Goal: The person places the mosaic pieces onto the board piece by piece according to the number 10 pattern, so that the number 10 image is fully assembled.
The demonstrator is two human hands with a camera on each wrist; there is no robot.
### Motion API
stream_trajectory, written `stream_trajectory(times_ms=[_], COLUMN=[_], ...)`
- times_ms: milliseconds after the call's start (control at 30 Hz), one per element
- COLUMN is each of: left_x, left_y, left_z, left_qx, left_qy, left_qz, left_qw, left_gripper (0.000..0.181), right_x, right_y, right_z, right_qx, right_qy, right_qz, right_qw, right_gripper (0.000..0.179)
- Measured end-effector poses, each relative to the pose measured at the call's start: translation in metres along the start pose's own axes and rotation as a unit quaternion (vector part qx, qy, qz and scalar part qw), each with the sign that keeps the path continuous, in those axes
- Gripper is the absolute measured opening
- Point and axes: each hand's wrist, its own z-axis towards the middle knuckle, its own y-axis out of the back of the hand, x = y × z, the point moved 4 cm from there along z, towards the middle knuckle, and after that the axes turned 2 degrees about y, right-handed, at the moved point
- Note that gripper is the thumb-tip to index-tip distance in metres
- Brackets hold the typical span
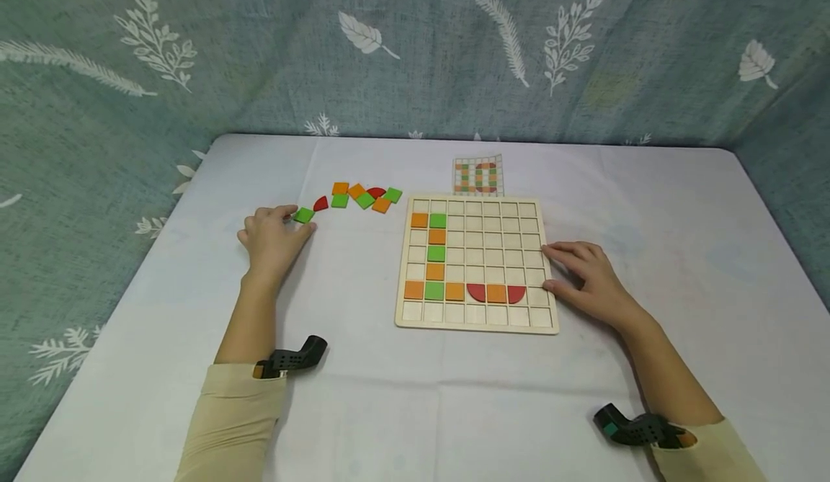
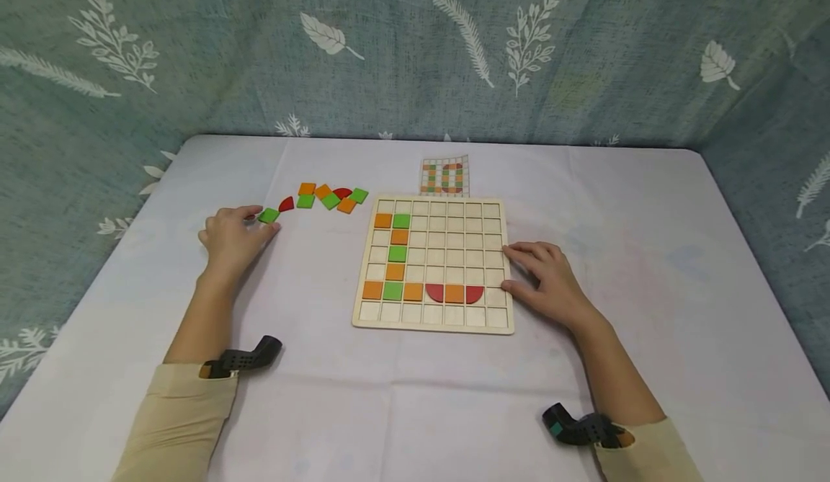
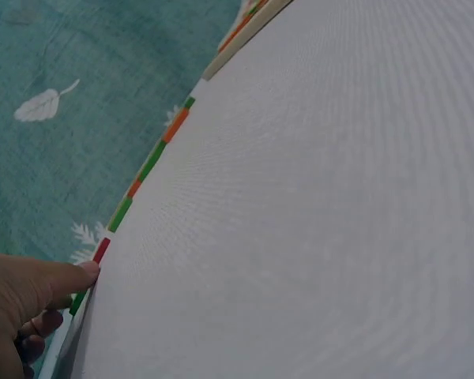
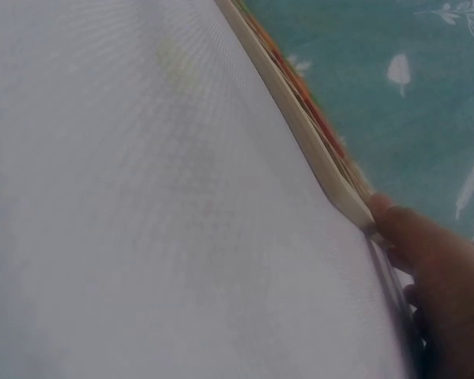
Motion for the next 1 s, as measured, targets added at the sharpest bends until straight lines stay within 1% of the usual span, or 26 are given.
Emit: stream_trajectory(times_ms=[167,300,500,667,833,900,1000], left_x=[0.002,0.001,-0.006,-0.015,-0.022,-0.025,-0.028], left_y=[-0.004,-0.004,-0.003,-0.004,-0.007,-0.007,-0.007], left_z=[-0.002,-0.002,-0.003,-0.005,-0.007,-0.008,-0.009], left_qx=[0.006,0.014,0.025,0.038,0.041,0.044,0.051], left_qy=[0.008,-0.003,-0.05,-0.084,-0.117,-0.128,-0.136], left_qz=[-0.002,-0.002,0.003,0.0,0.001,-0.004,-0.018], left_qw=[0.9999,0.9999,0.9984,0.9958,0.9922,0.9908,0.9893], left_gripper=[0.044,0.039,0.036,0.036,0.034,0.034,0.033], right_x=[-0.001,-0.001,-0.001,-0.001,0.0,0.0,0.0], right_y=[0.0,0.001,0.001,0.001,0.001,0.001,0.001], right_z=[-0.001,0.0,0.0,0.0,0.0,0.0,0.0], right_qx=[-0.001,-0.005,-0.004,-0.007,-0.009,-0.009,-0.009], right_qy=[0.007,0.01,0.008,0.012,0.013,0.011,0.01], right_qz=[-0.001,0.0,0.002,0.002,0.002,0.003,0.004], right_qw=[1.0,0.9999,1.0,0.9999,0.9999,0.9999,0.9999], right_gripper=[0.056,0.056,0.056,0.056,0.056,0.056,0.056])
